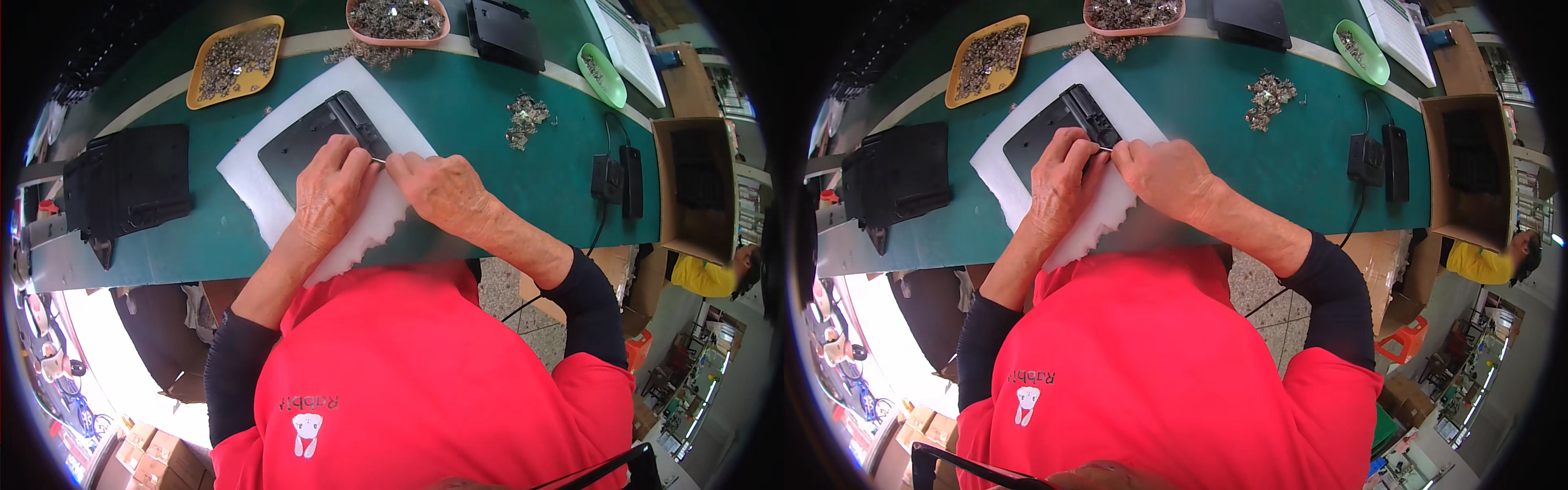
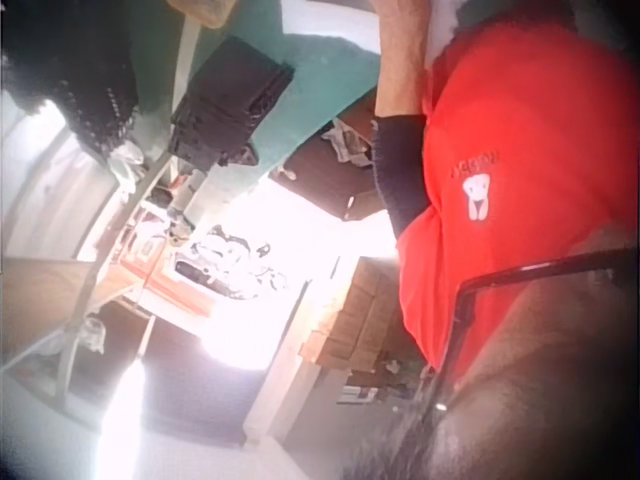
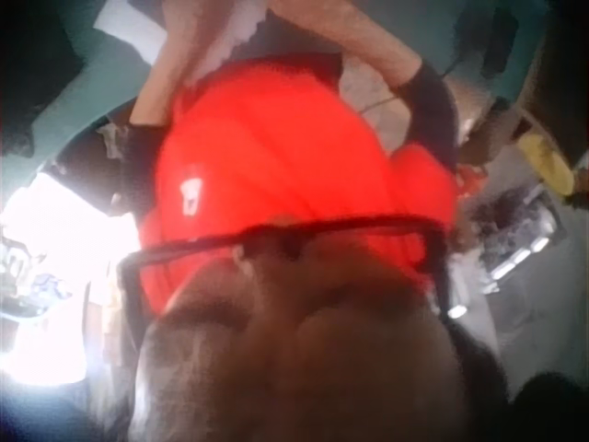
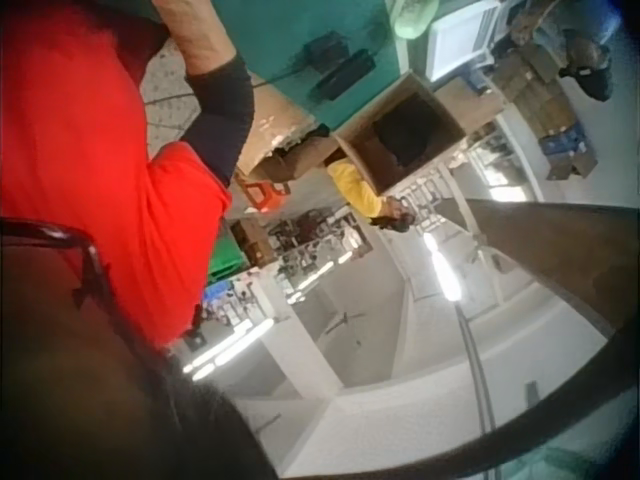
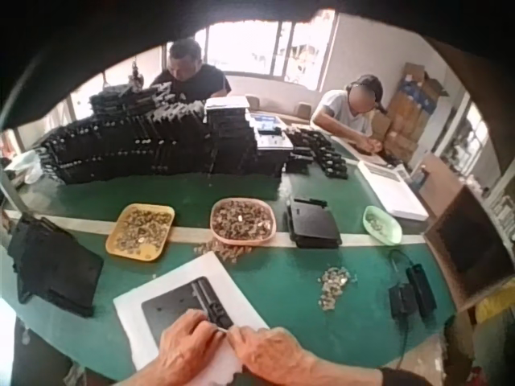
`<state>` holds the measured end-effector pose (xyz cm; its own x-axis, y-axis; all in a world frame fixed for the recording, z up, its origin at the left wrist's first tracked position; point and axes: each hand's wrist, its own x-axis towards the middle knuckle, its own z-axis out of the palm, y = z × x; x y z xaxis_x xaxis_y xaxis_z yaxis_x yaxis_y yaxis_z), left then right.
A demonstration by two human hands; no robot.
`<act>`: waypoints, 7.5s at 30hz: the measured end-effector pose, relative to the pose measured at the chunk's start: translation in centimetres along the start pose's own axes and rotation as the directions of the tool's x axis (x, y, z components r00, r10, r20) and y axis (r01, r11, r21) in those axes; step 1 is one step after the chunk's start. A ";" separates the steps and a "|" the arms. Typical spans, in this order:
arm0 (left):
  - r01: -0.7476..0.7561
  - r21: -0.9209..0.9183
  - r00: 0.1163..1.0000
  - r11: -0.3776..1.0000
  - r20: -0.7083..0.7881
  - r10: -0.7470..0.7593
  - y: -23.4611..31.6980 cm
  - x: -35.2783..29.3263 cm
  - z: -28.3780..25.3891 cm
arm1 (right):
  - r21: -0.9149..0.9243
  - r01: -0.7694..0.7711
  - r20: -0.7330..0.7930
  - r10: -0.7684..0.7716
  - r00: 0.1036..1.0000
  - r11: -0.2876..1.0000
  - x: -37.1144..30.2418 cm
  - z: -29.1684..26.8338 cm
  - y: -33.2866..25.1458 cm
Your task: The person uses a screwdriver to fasten screws into a black rectangular electronic device placed on a white foam pad. They repeatedly pick up screws from a yellow tray and insert them into the device, tightening them with the tool. The person handles multiple units of the device, moving them aside after assembly.
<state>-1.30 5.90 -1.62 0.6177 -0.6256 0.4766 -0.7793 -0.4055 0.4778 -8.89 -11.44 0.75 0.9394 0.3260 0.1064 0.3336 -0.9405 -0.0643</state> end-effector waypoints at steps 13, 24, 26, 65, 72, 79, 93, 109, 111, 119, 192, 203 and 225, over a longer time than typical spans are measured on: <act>-0.004 -0.028 1.000 1.000 -0.014 0.004 -0.3 -0.1 0.1 | 0.122 0.141 0.097 -0.153 0.983 0.982 1.0 -1.3 2.7; -0.044 -0.076 0.998 0.996 -0.053 0.040 -0.3 0.3 0.3 | 0.025 0.153 -0.018 -0.153 0.988 0.988 0.2 -0.3 2.4; -0.042 -0.087 0.998 0.995 -0.048 0.038 -0.4 0.2 0.2 | 0.057 0.169 -0.038 -0.167 0.985 0.984 0.2 -0.1 2.6; 0.127 -0.054 0.992 0.990 0.033 -0.125 0.4 -0.7 -0.6 | 0.987 -0.010 -0.078 0.518 0.852 0.163 2.3 0.4 2.1; 0.004 0.054 1.000 0.999 0.027 -0.005 0.3 -1.4 -0.7 | 0.945 -0.095 -0.110 0.576 0.810 0.314 1.8 2.0 1.5; -0.008 0.086 1.000 0.996 -0.008 0.008 0.3 -1.3 -0.4 | 0.581 0.010 -0.399 0.273 0.875 0.814 2.0 0.0 1.3; 0.034 0.045 0.999 0.998 -0.003 -0.034 0.2 -1.5 -0.2 | 0.451 0.134 -0.490 0.120 0.864 0.882 4.8 1.1 0.1; -0.041 0.125 0.998 0.991 -0.048 0.048 0.0 -1.2 -0.4 | 0.271 -0.219 0.023 0.221 0.975 0.937 10.4 -2.6 0.1; -0.059 0.150 0.998 0.987 -0.028 0.064 0.1 -0.9 -0.6 | 0.366 -0.263 0.124 0.233 0.964 0.893 11.2 -2.9 2.5; -0.009 0.148 1.000 0.989 -0.013 0.011 0.3 -1.1 -0.4 | 0.727 -0.493 0.310 0.412 0.857 0.478 14.5 -2.5 4.0; 0.064 -0.731 0.823 0.679 -0.346 -0.450 1.6 -0.9 -9.2 | 0.987 -0.066 0.133 0.527 0.839 -0.145 4.3 -1.9 -0.2; -0.117 -0.625 0.878 -0.772 0.299 -0.375 -3.2 -4.1 -7.8 | 0.910 -0.084 0.246 0.366 0.898 -0.406 4.8 -3.1 -3.6; -0.021 -0.706 0.788 -0.708 0.424 -0.447 -2.7 -4.0 -6.2 | 0.909 -0.085 0.234 0.330 0.914 -0.408 4.0 -2.9 -3.8</act>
<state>-1.07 13.62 -0.25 0.7901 -0.5942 -0.1507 0.6129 0.7711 0.1727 -6.62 -6.87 4.32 0.9877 0.0099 -0.1562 -0.1444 0.4431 -0.8848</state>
